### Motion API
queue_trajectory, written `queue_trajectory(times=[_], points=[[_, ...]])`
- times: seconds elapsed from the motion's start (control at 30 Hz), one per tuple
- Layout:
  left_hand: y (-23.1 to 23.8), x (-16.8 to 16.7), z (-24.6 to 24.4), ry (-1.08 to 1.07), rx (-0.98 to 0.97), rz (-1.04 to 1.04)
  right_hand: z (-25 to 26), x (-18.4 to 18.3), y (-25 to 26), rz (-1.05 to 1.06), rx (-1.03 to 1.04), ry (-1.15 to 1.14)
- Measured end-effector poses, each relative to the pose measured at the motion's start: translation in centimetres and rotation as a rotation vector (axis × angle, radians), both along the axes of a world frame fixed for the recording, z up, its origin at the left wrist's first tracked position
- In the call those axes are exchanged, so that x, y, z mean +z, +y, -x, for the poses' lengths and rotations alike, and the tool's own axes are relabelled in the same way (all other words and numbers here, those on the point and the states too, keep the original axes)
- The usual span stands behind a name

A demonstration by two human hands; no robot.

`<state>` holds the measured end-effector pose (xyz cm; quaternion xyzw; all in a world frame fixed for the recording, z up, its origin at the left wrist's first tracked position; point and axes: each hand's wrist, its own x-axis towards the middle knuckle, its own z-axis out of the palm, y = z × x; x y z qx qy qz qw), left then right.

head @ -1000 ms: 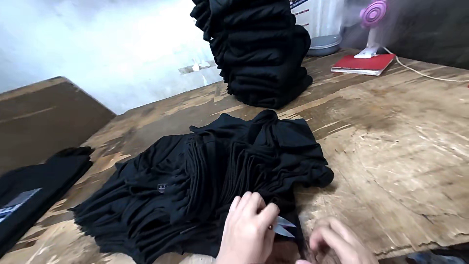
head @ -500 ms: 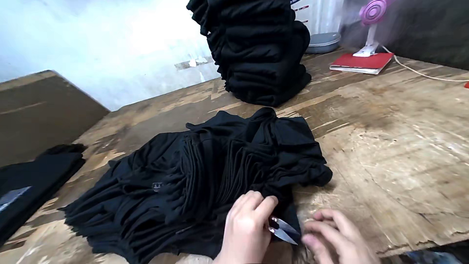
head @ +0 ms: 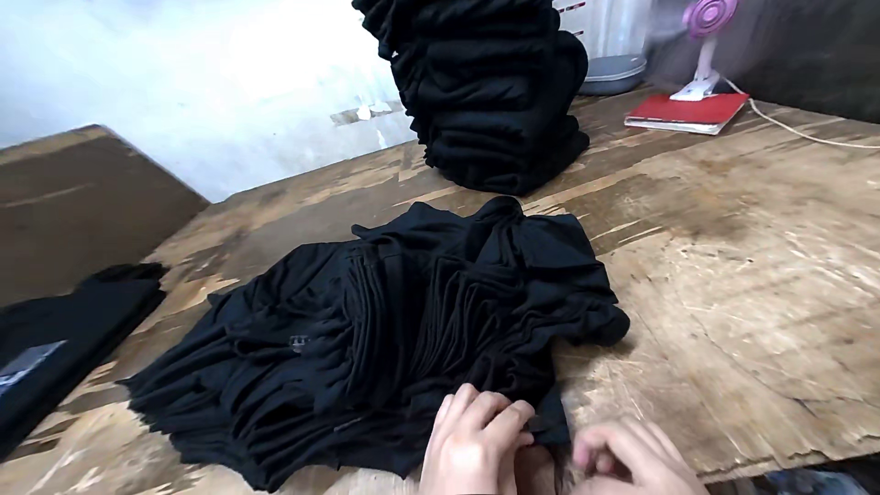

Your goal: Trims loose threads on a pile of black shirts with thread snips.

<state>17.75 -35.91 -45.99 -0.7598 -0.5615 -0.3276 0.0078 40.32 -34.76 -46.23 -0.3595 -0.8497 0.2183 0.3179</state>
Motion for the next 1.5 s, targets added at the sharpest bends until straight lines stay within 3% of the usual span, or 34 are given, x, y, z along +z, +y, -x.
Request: queue_trajectory(times=[0.07,0.17,0.27,0.33,0.4,0.47,0.5,0.57,0.63,0.7,0.83,1.0,1.13,1.27,1.4,1.5], points=[[0.0,0.3,0.6,-0.018,-0.056,0.071,-0.9,0.8,-0.2,0.102,0.045,-0.226],[0.4,0.0,1.2,-0.058,-0.120,0.099,0.2,0.6,-0.6,0.069,-0.183,-0.183],[1.1,0.2,1.5,-0.134,-0.132,0.085,3.8,-0.6,0.2,-0.127,-0.404,0.018],[1.5,0.8,1.7,-0.223,-0.109,0.105,5.9,-1.7,1.6,-0.146,-0.379,0.278],[2.3,1.1,2.0,-0.294,-0.045,0.154,7.4,-1.8,3.2,0.055,-0.236,0.646],[3.1,1.5,2.2,-0.335,0.034,0.219,7.9,-1.2,4.5,0.271,-0.152,0.824],[3.5,1.8,2.2,-0.334,0.071,0.259,7.7,-1.2,4.7,0.274,-0.125,0.782],[4.0,2.0,2.2,-0.334,0.113,0.332,7.0,-1.5,4.4,0.087,-0.129,0.539],[4.0,1.9,2.1,-0.336,0.094,0.369,6.1,-2.0,3.2,-0.189,-0.272,0.313],[3.4,1.8,2.3,-0.334,0.006,0.364,4.8,-2.0,1.8,-0.310,-0.354,0.253],[1.0,1.3,2.5,-0.258,-0.144,0.145,2.6,-1.7,-0.5,-0.114,-0.287,0.374],[-0.3,-0.9,1.1,-0.020,-0.004,-0.227,3.0,-2.6,-1.6,-0.004,-0.200,0.526],[0.3,-2.1,-0.1,0.116,0.022,-0.374,3.9,-2.9,-1.4,-0.008,-0.178,0.574],[0.6,-2.0,0.4,0.098,0.047,-0.378,2.8,-2.6,-1.1,-0.033,-0.242,0.428],[0.8,-1.2,0.9,-0.010,0.029,-0.214,1.7,-1.1,-0.2,-0.016,-0.404,0.072],[1.5,-0.8,1.0,0.071,0.007,-0.096,2.9,-1.2,1.3,-0.032,-0.404,0.024]])
